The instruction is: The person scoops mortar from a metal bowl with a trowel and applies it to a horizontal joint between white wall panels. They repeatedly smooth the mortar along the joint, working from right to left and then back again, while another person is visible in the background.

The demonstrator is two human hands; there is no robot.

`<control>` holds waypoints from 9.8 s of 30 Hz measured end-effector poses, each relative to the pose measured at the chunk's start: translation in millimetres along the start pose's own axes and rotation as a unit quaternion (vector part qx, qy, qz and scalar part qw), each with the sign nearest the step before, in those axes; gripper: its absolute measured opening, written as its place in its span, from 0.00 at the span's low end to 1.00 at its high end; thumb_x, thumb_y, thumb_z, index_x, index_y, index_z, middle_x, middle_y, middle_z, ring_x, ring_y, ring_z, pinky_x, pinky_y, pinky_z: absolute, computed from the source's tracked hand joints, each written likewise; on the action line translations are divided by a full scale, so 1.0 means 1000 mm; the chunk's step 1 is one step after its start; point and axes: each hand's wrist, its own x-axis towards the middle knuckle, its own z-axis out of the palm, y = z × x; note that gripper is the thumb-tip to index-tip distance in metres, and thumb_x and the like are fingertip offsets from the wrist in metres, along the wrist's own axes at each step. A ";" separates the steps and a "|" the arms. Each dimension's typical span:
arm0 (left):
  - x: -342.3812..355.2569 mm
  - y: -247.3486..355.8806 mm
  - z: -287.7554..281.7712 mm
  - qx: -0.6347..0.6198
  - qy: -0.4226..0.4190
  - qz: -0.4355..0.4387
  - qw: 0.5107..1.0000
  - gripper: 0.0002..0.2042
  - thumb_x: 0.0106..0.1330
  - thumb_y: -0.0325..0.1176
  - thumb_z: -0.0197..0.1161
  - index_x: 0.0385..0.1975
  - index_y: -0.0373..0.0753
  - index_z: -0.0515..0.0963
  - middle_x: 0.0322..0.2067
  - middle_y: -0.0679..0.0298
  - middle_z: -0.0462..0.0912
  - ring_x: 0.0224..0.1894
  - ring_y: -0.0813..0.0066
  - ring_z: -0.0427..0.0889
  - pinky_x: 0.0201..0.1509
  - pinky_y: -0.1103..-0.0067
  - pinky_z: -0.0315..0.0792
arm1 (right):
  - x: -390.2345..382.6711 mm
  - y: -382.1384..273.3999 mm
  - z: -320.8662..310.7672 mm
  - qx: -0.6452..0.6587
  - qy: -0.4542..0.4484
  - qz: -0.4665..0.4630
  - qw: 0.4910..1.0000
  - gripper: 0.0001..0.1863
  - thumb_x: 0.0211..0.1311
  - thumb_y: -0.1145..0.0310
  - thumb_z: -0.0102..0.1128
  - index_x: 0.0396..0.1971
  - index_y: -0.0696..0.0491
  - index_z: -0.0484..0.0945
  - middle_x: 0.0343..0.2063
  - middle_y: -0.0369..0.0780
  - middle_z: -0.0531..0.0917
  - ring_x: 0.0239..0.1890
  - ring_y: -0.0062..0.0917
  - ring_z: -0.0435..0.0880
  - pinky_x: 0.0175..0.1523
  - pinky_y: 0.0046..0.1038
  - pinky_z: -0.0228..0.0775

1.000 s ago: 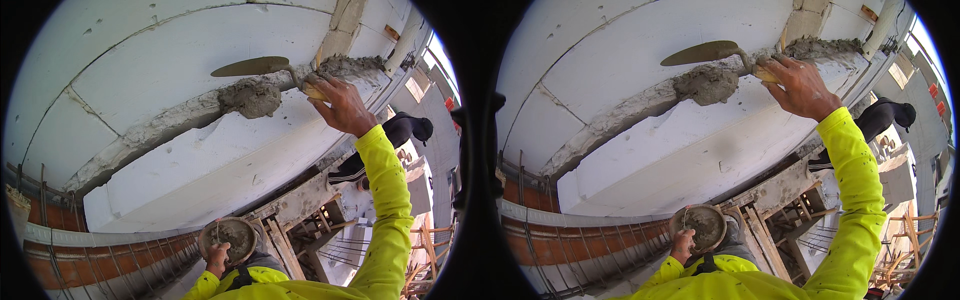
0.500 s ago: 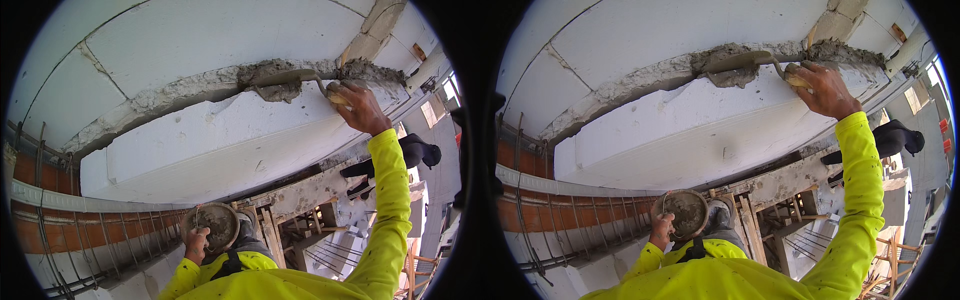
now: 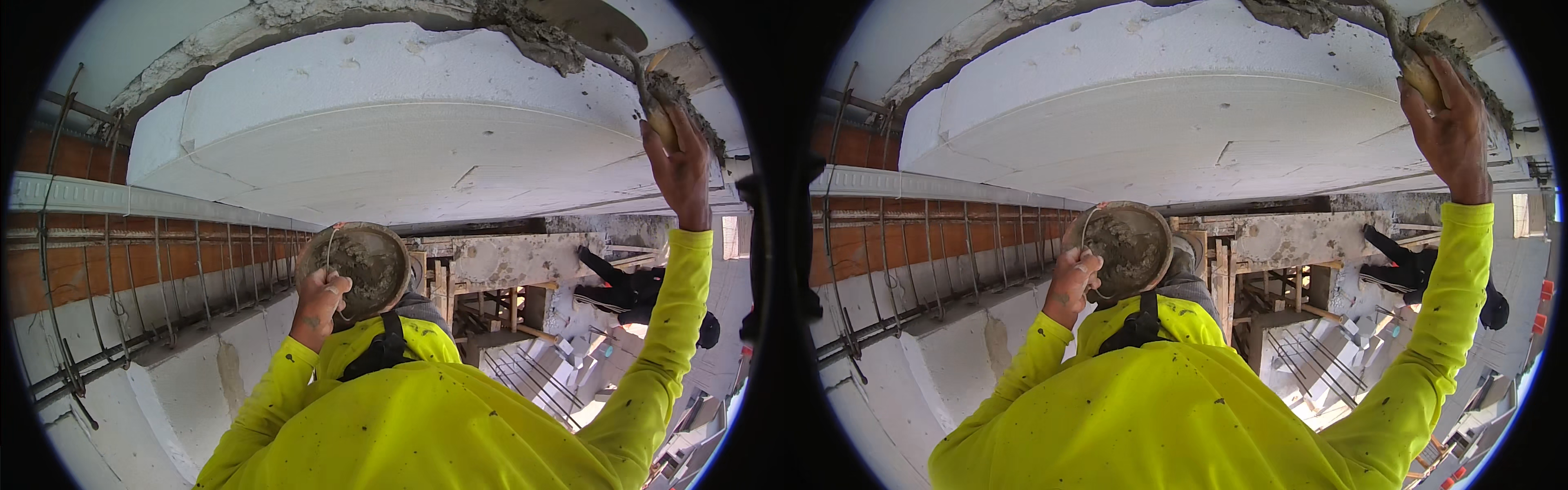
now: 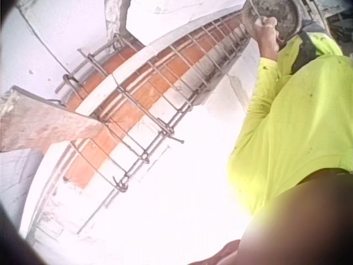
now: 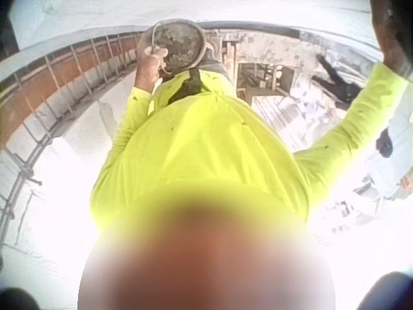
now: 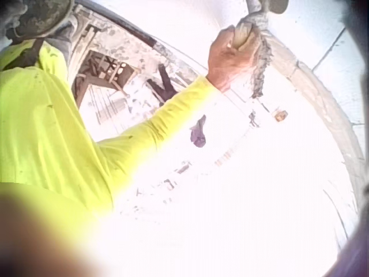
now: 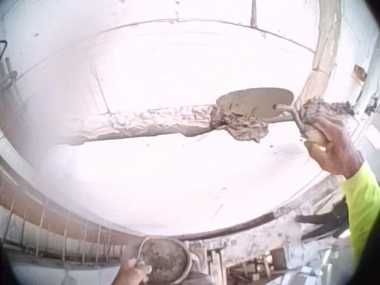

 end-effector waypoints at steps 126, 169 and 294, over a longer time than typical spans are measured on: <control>-0.012 -0.205 -0.028 -0.125 0.203 0.140 0.961 0.18 0.55 0.20 0.62 0.48 0.28 0.78 0.38 0.62 0.84 0.37 0.72 0.81 0.45 0.75 0.76 | 0.189 -0.228 0.077 0.006 -0.083 -0.317 0.945 0.15 0.62 0.71 0.56 0.44 0.65 0.75 0.34 0.56 0.83 0.34 0.50 0.84 0.42 0.45 0.78; -0.018 -0.189 -0.033 -0.167 0.213 0.157 0.950 0.11 0.54 0.24 0.63 0.38 0.31 0.80 0.30 0.67 0.83 0.30 0.77 0.78 0.37 0.77 0.72 | 0.059 -0.229 0.063 0.196 -0.195 -0.297 0.914 0.19 0.60 0.75 0.64 0.51 0.64 0.75 0.40 0.55 0.83 0.33 0.49 0.84 0.39 0.38 0.77; 0.001 -0.178 -0.019 -0.204 0.155 0.119 0.959 0.19 0.58 0.23 0.59 0.51 0.27 0.76 0.43 0.61 0.83 0.41 0.74 0.80 0.49 0.77 0.75 | -0.153 -0.286 0.258 0.160 -0.490 -0.170 0.840 0.16 0.64 0.67 0.56 0.45 0.63 0.70 0.38 0.58 0.79 0.32 0.55 0.83 0.36 0.49 0.77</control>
